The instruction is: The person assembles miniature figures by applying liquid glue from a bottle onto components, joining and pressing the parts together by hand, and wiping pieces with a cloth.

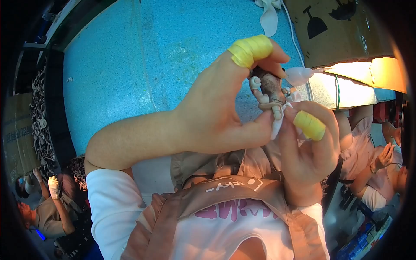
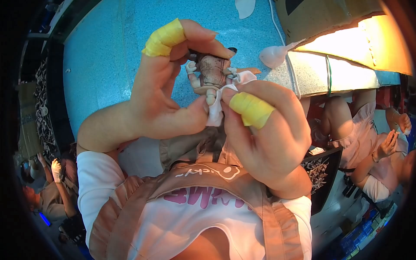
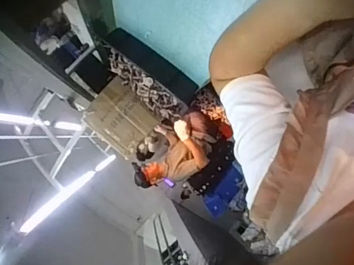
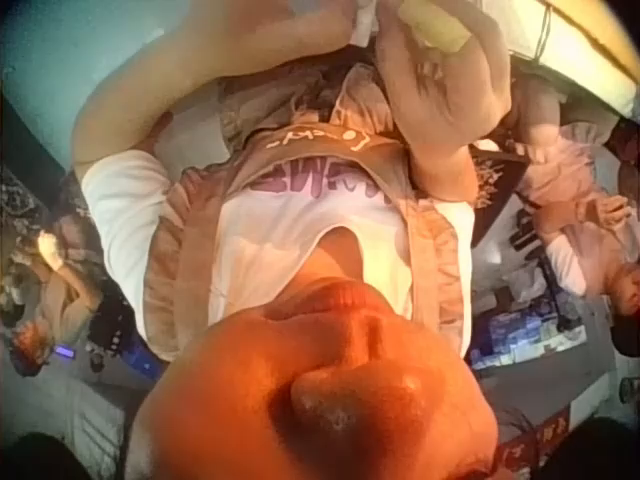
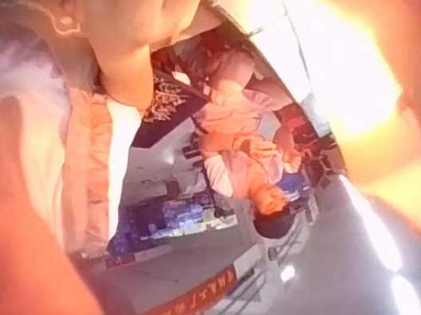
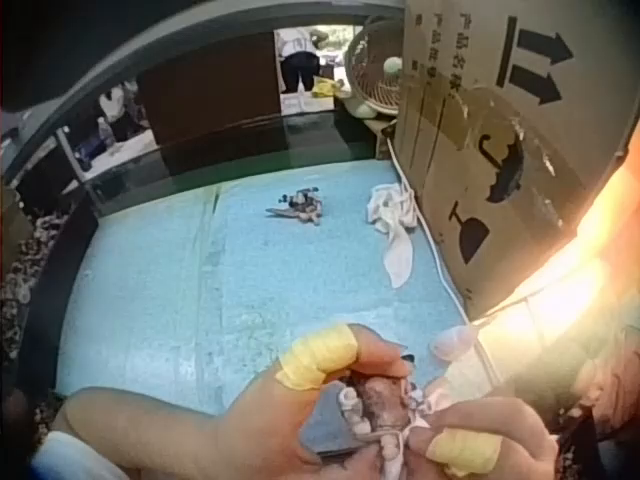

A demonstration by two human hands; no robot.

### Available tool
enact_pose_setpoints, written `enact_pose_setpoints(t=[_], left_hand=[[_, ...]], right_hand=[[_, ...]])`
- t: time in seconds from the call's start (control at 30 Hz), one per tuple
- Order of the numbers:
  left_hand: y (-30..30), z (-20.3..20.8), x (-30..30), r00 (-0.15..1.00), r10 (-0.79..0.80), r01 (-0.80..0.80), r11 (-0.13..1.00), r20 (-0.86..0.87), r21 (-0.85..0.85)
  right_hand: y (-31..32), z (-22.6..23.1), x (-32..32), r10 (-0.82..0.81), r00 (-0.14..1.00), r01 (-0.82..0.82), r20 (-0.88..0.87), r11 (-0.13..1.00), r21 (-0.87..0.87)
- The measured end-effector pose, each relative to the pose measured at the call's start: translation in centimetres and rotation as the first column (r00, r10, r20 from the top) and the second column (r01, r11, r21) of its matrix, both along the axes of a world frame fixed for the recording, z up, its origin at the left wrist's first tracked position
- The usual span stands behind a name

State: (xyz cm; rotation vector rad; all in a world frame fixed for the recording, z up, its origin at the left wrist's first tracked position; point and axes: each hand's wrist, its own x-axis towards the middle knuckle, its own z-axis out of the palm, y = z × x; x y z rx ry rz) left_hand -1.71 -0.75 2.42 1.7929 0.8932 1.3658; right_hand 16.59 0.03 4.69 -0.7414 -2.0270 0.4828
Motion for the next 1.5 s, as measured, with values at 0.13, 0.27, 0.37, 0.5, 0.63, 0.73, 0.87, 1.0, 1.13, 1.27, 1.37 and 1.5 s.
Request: enact_pose_setpoints(t=[0.13, 0.27, 0.37, 0.5, 0.63, 0.73, 0.87, 1.0, 1.13, 1.27, 1.37, 1.5], left_hand=[[-0.2, 1.2, 0.0, 0.976, 0.046, -0.022, 0.993, -0.211, 0.115], [-0.5, 1.5, 0.0, 0.962, 0.052, -0.046, 0.999, -0.269, 0.028], [0.0, 0.7, 0.2, 0.982, 0.067, -0.044, 0.991, -0.179, 0.125], [0.2, 1.7, -0.6, 0.974, 0.036, -0.002, 0.988, -0.222, 0.152], [1.0, 2.4, -1.3, 0.984, 0.014, 0.027, 0.974, -0.18, 0.225], [1.2, 2.0, -0.9, 0.993, 0.035, 0.004, 0.945, -0.115, 0.328], [0.8, 1.7, -0.9, 0.997, 0.057, -0.046, 0.971, -0.043, 0.233], [1.4, 0.7, -0.9, 0.998, 0.054, -0.056, 0.88, 0.019, 0.471], [0.2, 1.5, -0.1, 0.905, -0.025, 0.087, 0.988, 0.425, -0.126], [-0.4, 2.4, -0.5, 0.877, -0.026, 0.286, 0.829, 0.479, -0.48], [-0.8, 1.9, 0.7, 0.819, -0.122, 0.457, 0.729, 0.561, -0.509], [-1.1, 1.3, 1.4, 0.764, -0.162, 0.583, 0.588, 0.625, -0.56]], right_hand=[[-0.1, 0.1, 0.1, 0.019, 0.993, -0.046, -0.117, 0.972, -0.23], [0.0, -0.6, 0.0, 0.02, 0.982, -0.063, -0.187, 0.972, -0.225], [0.1, -0.7, -0.2, 0.02, 0.989, -0.041, -0.149, 0.989, -0.141], [-0.3, -0.9, 0.0, -0.003, 0.99, -0.017, -0.138, 0.989, -0.144], [0.3, -2.6, 0.3, 0.065, 0.998, -0.066, -0.027, 0.997, -0.039], [1.1, -4.8, -0.7, 0.024, 0.992, -0.01, 0.125, 0.994, -0.113], [1.4, -5.2, -2.3, 0.08, 0.984, -0.047, 0.162, 0.979, -0.2], [1.6, -4.3, -1.9, 0.123, 0.931, -0.073, 0.343, 0.985, -0.155], [1.1, -2.6, -0.4, 0.091, 0.988, -0.095, 0.123, 0.995, 0.03], [0.1, -2.1, 0.8, -0.074, 0.978, 0.095, -0.192, 0.99, 0.103], [-0.3, -1.1, 2.5, -0.089, 0.995, 0.08, -0.047, 0.982, -0.171], [-0.8, -0.8, 5.5, -0.057, 0.994, 0.029, -0.093, 0.96, -0.278]])
